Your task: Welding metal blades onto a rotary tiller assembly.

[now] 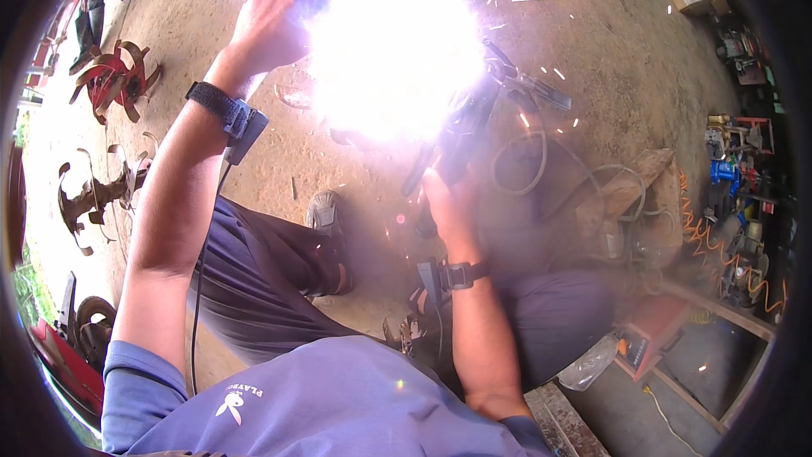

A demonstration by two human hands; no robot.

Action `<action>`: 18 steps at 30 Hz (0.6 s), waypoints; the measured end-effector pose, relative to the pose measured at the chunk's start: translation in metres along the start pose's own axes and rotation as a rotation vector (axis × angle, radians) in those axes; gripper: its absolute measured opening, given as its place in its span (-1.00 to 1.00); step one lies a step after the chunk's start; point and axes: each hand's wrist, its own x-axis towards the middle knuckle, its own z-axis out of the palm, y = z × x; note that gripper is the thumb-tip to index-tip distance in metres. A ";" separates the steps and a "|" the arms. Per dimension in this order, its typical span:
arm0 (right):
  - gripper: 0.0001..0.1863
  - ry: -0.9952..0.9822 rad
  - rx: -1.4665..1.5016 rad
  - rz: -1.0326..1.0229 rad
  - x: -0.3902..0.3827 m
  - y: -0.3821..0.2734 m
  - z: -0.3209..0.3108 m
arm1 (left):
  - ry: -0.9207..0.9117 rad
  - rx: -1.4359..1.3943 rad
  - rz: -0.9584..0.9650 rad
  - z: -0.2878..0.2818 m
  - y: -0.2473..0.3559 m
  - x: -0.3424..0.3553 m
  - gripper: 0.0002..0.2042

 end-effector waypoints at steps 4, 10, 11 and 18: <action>-0.89 -0.005 0.007 -0.026 0.001 0.004 -0.003 | -0.188 0.073 -0.060 -0.007 0.007 0.006 -0.81; -0.90 -0.051 0.018 -0.129 0.005 0.012 -0.008 | -0.047 0.043 -0.054 -0.007 0.013 0.003 -0.69; -0.90 -0.043 0.021 -0.108 0.004 0.013 -0.008 | -0.052 0.016 -0.068 -0.007 0.012 0.001 -0.69; -0.94 -0.027 0.007 -0.010 0.001 0.009 -0.002 | -0.109 0.019 -0.043 0.002 0.003 0.003 -0.76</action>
